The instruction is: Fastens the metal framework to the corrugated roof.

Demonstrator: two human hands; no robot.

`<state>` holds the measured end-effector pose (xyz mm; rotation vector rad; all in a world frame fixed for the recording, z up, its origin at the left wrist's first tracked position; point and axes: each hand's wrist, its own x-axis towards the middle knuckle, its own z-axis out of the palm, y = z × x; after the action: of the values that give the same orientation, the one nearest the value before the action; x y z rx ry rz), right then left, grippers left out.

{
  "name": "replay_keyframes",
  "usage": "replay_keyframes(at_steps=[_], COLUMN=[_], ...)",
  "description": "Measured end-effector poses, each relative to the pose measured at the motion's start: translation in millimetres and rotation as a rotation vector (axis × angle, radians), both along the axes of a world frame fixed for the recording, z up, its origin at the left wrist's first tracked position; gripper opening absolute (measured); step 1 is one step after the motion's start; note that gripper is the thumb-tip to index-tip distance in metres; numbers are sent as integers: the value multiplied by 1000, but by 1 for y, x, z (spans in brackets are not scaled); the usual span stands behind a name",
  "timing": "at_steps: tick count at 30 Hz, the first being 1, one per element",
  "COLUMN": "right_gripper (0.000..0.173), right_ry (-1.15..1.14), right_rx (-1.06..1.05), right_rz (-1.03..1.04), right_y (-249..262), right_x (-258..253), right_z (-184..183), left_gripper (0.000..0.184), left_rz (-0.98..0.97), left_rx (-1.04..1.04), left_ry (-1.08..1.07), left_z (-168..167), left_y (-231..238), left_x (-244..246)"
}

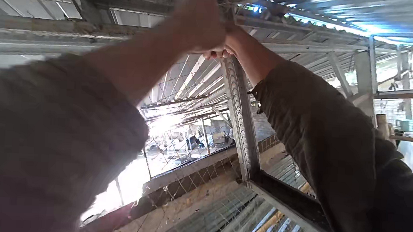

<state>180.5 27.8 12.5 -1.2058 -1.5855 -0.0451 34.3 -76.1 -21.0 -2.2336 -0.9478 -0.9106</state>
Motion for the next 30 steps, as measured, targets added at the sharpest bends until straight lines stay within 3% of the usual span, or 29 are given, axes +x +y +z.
replay_keyframes(at_steps=[2,5,7,9,17,20,24,30], right_gripper=[6,3,12,18,14,13,17,9], right_ry=[-109,-142,-131,-77,55,149,163,126], right_rx=[-178,-165,-136,-132,-133,-139,-166,-172], right_rz=[-300,-397,-376,-316,-240,-130,-26,-128], right_y=[-37,-40,-36,-35,-44,-47,-45,-49], right_x=[-25,-26,-25,-23,-9,-3,7,3], right_z=[-10,-16,-16,-18,-11,-7,-4,-3], left_gripper=[35,40,40,38,29,23,28,36], left_rz=[170,325,337,286,-112,-152,-201,-322], left_rx=[104,20,-44,-55,77,68,27,68], left_ry=[84,168,194,185,250,217,160,160], left_z=[11,10,4,2,4,7,9,11], left_y=[7,35,45,54,65,76,87,111], left_x=[-20,-32,-30,-26,-14,-11,-6,2])
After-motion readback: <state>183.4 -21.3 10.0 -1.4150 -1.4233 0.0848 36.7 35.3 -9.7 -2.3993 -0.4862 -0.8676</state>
